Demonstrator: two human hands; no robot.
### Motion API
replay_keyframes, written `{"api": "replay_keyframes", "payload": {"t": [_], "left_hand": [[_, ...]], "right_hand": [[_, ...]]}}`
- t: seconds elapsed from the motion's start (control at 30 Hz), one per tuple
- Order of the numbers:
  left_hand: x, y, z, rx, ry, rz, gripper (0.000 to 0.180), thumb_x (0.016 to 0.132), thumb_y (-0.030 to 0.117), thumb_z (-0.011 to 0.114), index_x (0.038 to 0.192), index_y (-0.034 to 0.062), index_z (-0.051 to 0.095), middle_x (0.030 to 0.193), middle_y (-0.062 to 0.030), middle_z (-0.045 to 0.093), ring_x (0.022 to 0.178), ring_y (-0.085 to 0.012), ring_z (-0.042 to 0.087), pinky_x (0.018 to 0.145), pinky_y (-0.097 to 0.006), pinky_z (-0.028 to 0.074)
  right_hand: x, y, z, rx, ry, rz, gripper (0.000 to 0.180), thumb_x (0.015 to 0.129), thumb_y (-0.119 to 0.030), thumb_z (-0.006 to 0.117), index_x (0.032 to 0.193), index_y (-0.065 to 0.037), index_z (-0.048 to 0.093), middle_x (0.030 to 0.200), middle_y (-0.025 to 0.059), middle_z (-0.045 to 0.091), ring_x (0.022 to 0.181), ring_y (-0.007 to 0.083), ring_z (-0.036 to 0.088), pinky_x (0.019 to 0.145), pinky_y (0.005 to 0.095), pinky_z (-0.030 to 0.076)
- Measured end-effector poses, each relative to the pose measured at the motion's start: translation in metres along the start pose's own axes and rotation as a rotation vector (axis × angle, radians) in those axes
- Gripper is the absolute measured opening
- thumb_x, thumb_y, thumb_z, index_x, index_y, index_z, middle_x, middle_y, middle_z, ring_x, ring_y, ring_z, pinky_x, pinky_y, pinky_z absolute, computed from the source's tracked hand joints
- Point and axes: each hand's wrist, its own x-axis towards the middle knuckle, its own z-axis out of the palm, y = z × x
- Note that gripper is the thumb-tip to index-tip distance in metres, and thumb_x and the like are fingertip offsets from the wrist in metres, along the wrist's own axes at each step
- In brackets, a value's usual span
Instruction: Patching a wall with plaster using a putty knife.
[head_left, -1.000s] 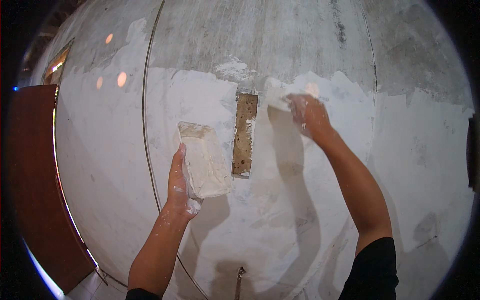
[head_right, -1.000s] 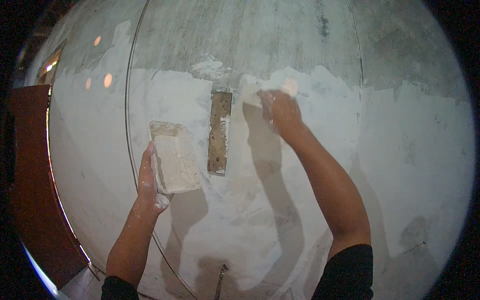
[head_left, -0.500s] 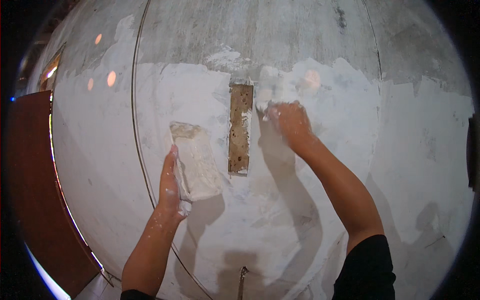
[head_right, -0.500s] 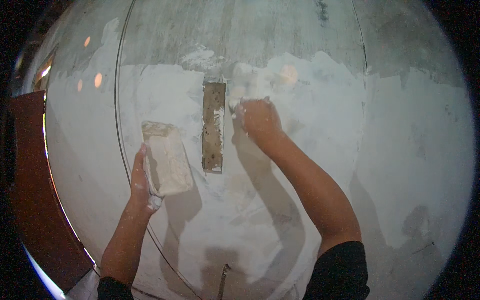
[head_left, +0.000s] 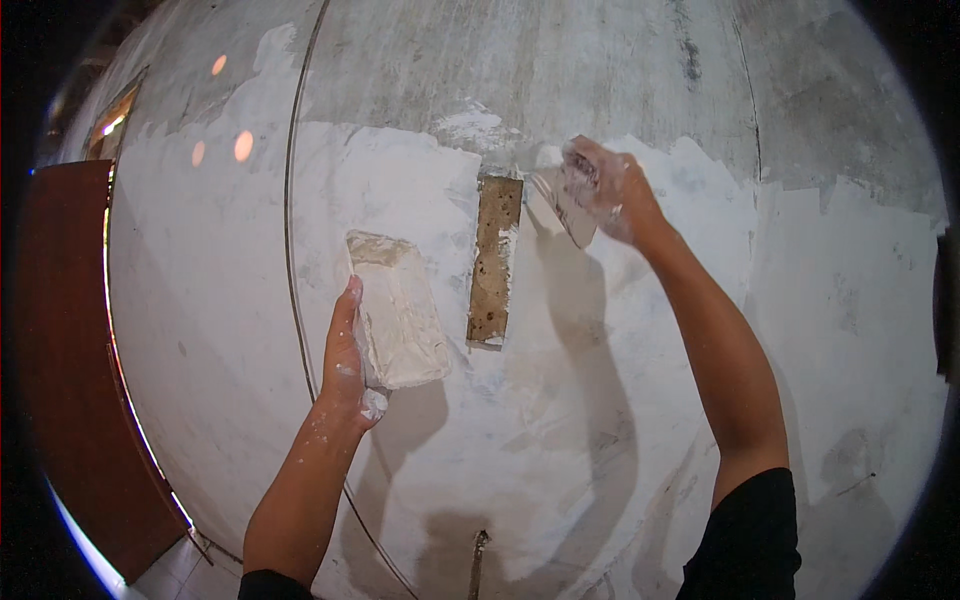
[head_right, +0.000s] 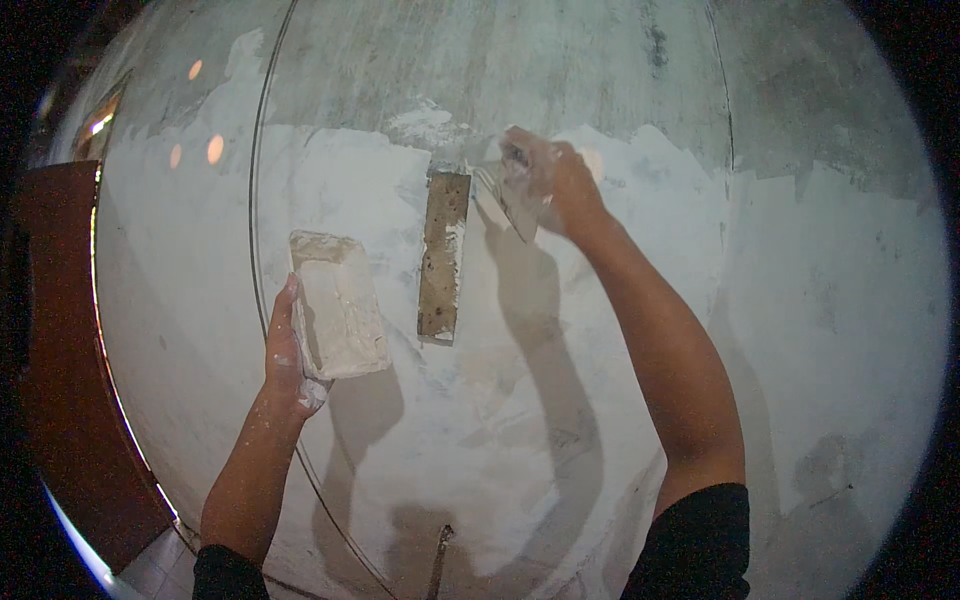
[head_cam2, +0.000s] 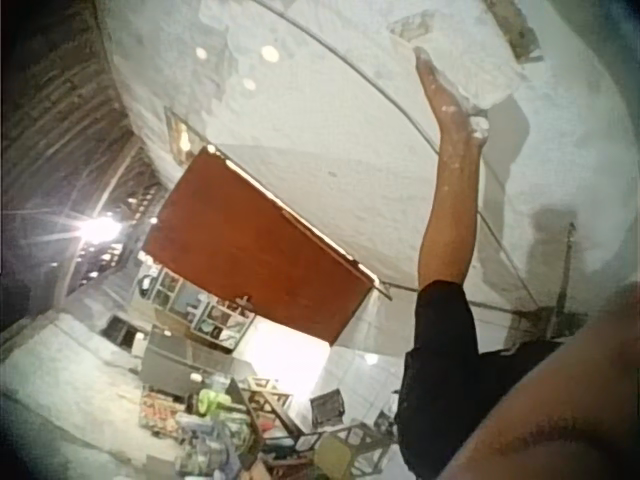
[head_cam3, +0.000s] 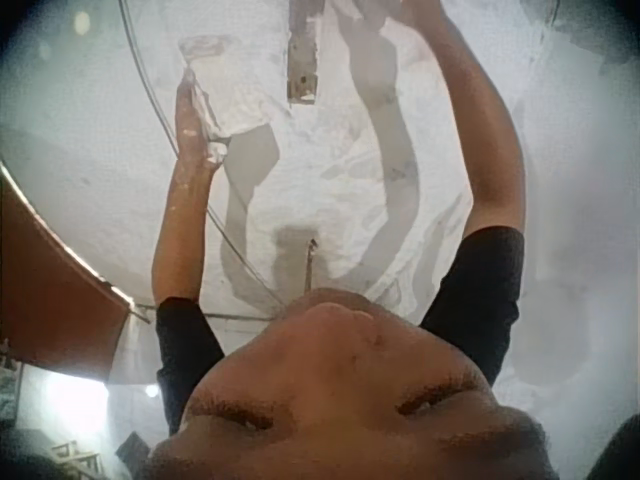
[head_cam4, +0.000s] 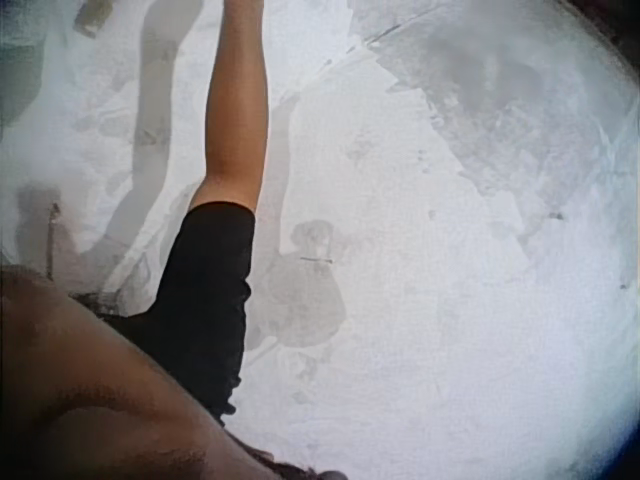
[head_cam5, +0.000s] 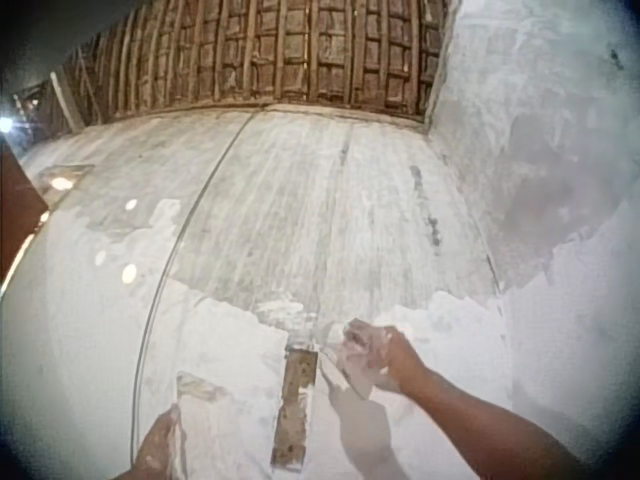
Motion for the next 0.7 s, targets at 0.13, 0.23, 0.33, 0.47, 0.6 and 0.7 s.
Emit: {"api": "replay_keyframes", "payload": {"t": [0.13, 0.23, 0.33, 0.47, 0.6, 0.7], "left_hand": [[0.0, -0.001, -0.002, -0.015, -0.012, 0.001, 0.066, 0.091, 0.053, 0.042, 0.135, 0.0037, 0.036, 0.115, -0.0169, 0.054, 0.102, -0.0263, 0.061, 0.085, -0.043, 0.055], [0.005, -0.005, -0.007, 0.016, 0.004, 0.017, 0.067, 0.091, 0.054, 0.041, 0.135, 0.0038, 0.037, 0.115, -0.0169, 0.055, 0.101, -0.0264, 0.061, 0.085, -0.043, 0.055], [0.005, -0.004, -0.011, 0.024, 0.009, 0.024, 0.066, 0.092, 0.054, 0.04, 0.135, 0.0041, 0.037, 0.115, -0.0164, 0.055, 0.101, -0.0263, 0.061, 0.086, -0.043, 0.054], [0.003, -0.001, -0.013, 0.017, 0.014, -0.005, 0.065, 0.092, 0.053, 0.039, 0.135, 0.0042, 0.037, 0.116, -0.0161, 0.054, 0.102, -0.0264, 0.061, 0.086, -0.043, 0.054], [0.005, -0.003, -0.011, 0.018, 0.028, -0.009, 0.065, 0.092, 0.052, 0.039, 0.135, 0.0041, 0.037, 0.116, -0.0165, 0.055, 0.102, -0.0269, 0.06, 0.087, -0.043, 0.053], [0.007, -0.003, -0.014, 0.015, 0.025, -0.025, 0.065, 0.093, 0.052, 0.039, 0.136, 0.0041, 0.036, 0.117, -0.0168, 0.054, 0.103, -0.0271, 0.06, 0.087, -0.043, 0.053]], "right_hand": [[0.042, -0.018, -0.037, 0.506, -0.415, 0.669, 0.031, 0.082, -0.018, 0.061, 0.106, 0.0, 0.064, 0.096, 0.0109, 0.065, 0.083, 0.0151, 0.062, 0.071, 0.028, 0.052], [0.046, -0.008, -0.038, 0.94, -0.432, 0.885, 0.035, 0.085, -0.025, 0.059, 0.11, -0.001, 0.063, 0.1, 0.0083, 0.065, 0.09, 0.016, 0.061, 0.075, 0.0317, 0.053], [0.041, -0.013, -0.045, 1.114, -0.475, 0.789, 0.038, 0.086, -0.031, 0.058, 0.113, -0.003, 0.062, 0.104, 0.0073, 0.064, 0.094, 0.0156, 0.061, 0.078, 0.0347, 0.052], [0.051, -0.023, -0.041, 0.519, -0.522, 0.56, 0.038, 0.082, -0.024, 0.066, 0.113, -0.001, 0.061, 0.098, 0.0093, 0.066, 0.089, 0.0169, 0.063, 0.076, 0.0352, 0.051], [0.057, -0.015, -0.023, 0.12, -0.368, 0.478, 0.044, 0.08, -0.029, 0.069, 0.109, 0.004, 0.06, 0.089, 0.0146, 0.064, 0.087, 0.0221, 0.063, 0.076, 0.0362, 0.05], [0.063, -0.01, -0.005, -0.2, -0.244, 0.316, 0.042, 0.078, -0.035, 0.069, 0.098, 0.002, 0.063, 0.094, 0.0211, 0.065, 0.092, 0.035, 0.062, 0.081, 0.0429, 0.049]]}}
